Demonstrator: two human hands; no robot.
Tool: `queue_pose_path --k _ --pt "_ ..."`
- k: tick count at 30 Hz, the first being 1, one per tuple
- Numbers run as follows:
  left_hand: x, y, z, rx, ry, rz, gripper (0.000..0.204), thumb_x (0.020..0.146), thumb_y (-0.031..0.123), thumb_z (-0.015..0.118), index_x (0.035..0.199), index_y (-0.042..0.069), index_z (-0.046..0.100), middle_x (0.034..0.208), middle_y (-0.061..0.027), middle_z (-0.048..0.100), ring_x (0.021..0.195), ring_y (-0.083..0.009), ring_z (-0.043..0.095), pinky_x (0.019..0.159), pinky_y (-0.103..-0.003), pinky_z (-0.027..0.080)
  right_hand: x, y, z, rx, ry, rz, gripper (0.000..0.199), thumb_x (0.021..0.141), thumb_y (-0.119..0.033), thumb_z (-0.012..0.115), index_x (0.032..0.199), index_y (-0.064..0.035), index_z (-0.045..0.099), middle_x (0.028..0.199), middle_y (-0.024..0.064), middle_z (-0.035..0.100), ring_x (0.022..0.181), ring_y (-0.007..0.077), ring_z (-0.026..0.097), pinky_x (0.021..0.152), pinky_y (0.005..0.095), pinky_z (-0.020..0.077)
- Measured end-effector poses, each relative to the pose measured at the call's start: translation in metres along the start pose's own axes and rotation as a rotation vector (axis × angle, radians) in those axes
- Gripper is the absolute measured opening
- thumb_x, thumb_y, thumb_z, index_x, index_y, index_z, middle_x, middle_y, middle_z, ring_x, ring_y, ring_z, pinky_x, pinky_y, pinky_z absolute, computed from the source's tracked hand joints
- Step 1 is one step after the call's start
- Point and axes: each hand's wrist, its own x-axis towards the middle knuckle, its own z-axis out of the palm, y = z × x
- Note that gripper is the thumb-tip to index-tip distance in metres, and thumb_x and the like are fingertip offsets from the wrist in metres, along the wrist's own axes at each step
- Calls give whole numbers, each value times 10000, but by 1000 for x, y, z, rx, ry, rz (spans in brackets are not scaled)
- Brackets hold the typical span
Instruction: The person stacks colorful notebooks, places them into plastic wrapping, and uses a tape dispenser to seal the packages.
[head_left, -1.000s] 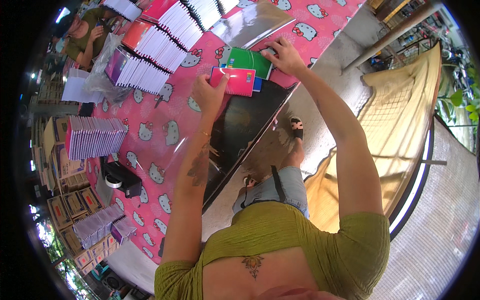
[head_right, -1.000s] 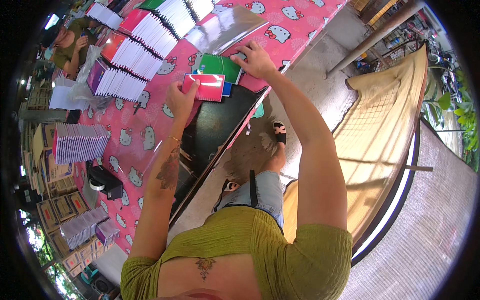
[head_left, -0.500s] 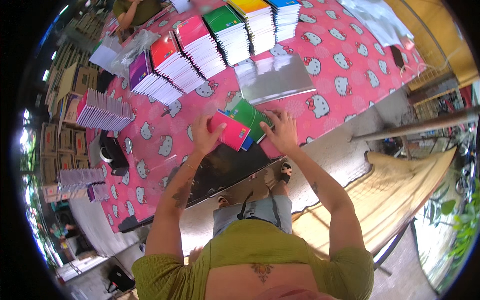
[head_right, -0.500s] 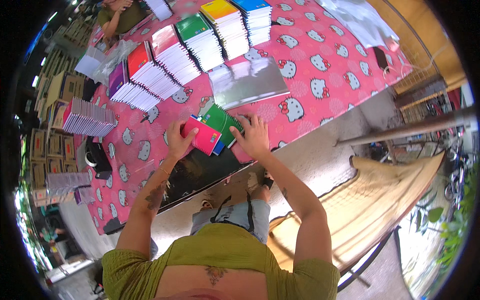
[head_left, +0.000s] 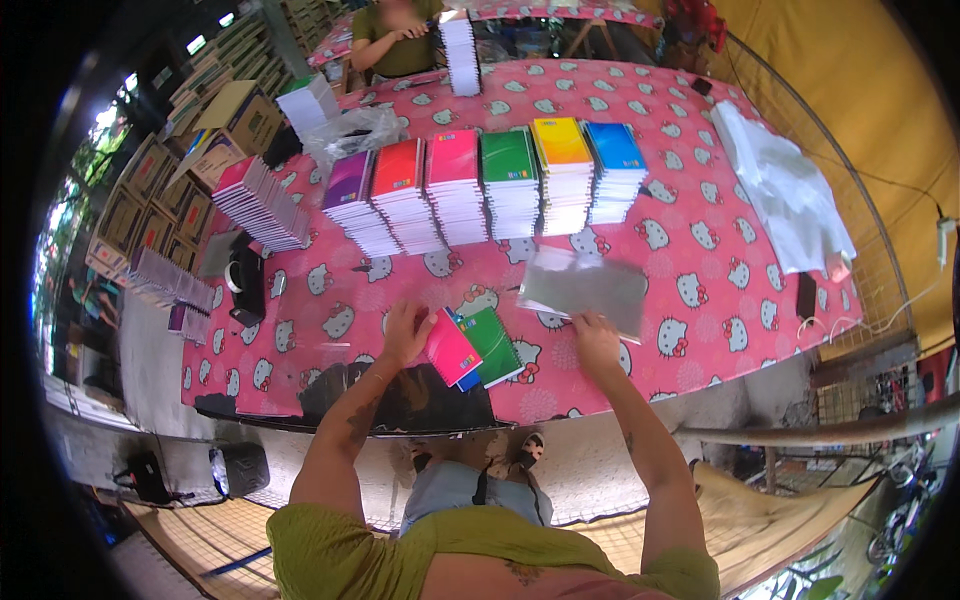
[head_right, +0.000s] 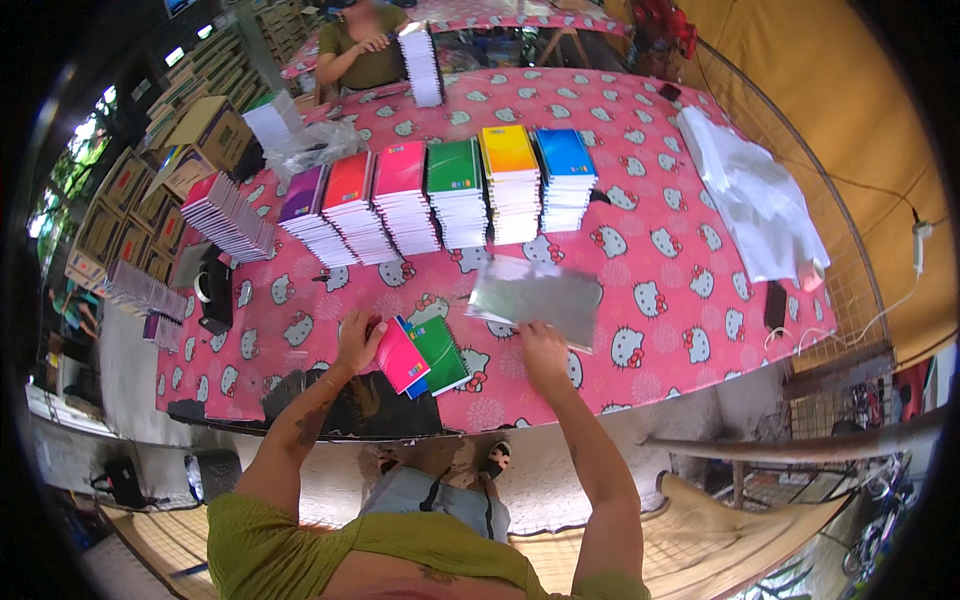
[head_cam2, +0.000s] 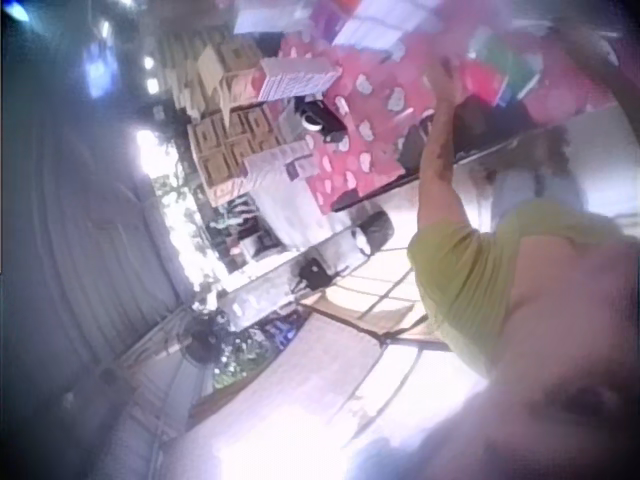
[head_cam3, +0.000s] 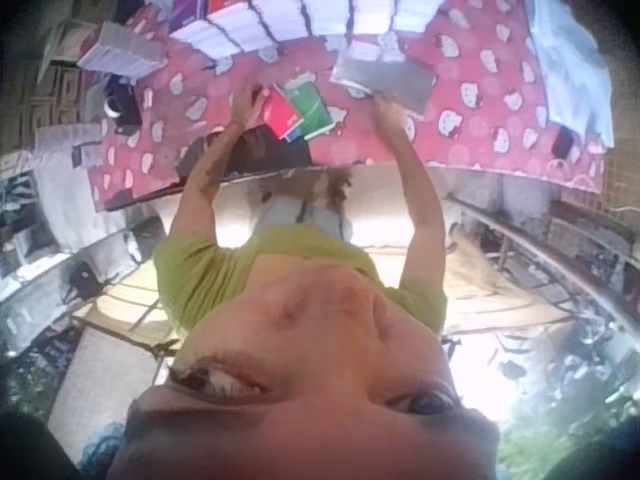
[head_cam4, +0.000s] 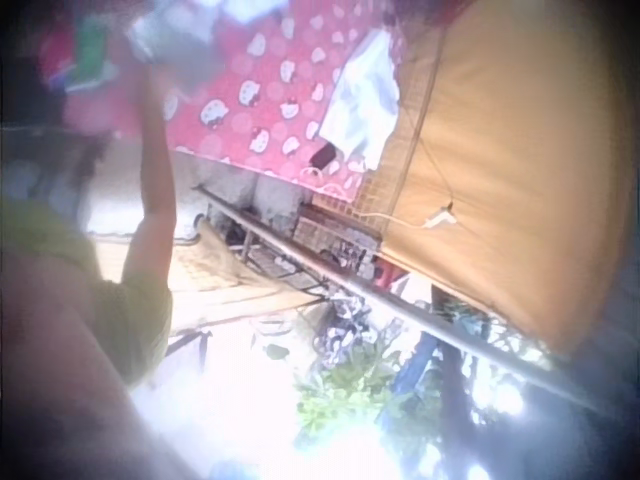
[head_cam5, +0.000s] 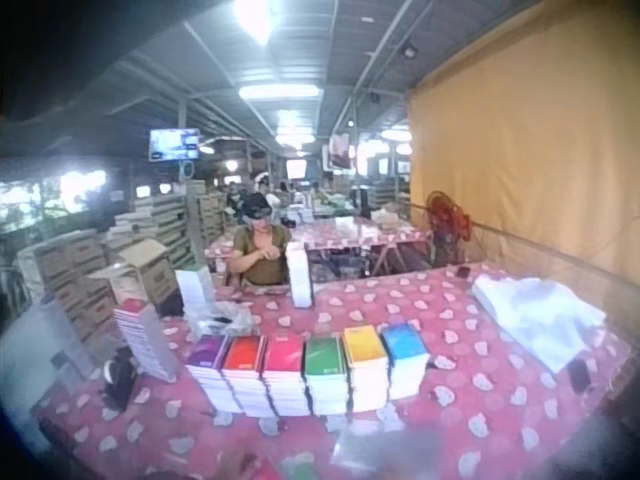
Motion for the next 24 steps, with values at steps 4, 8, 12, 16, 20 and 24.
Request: queue_pose_path --k 4,8,12,16,20,24 --pt "5 3 5 8 33 18 295 904 317 641 982 34 615 886 -146 551 861 -355 546 744 -458 428 -29 53 -26 -53 31 186 317 799 -39 606 1102 -106 671 1025 95 649 976 316 622 850 436 503" --pt "0 10 2 -77 14 -97 267 898 320 657 951 59 632 876 -120 577 850 -342 567 763 -455 444 -57 88 -43 -94 103 269 280 811 -43 616 1076 -110 678 1008 93 652 969 318 621 837 439 506" --pt "0 10 4 52 73 -32 242 898 295 660 933 56 643 851 -124 578 830 -340 573 727 -450 451 -73 104 -55 -159 109 301 235 840 -97 623 1070 -119 669 1033 74 645 985 315 617 828 455 504" --pt "2 10 4 66 61 -70 232 917 274 638 934 43 637 821 -138 568 796 -355 565 702 -439 452 -80 120 -52 -198 119 317 272 845 -129 622 1115 -141 652 1097 59 628 1028 305 602 838 465 492" --pt "-7 -3 18 5 207 -216 263 939 293 621 950 31 646 912 -167 615 884 -391 587 757 -480 466 -90 120 -48 -159 133 223 248 889 -156 607 1133 -146 651 1129 70 616 1048 312 578 871 471 458" --pt "-12 11 21 47 289 -355 300 984 304 560 959 18 647 909 -194 628 873 -413 600 750 -487 473 -96 119 -50 -83 126 263 291 886 -140 628 1176 -168 641 1144 62 606 1087 306 559 885 484 436"
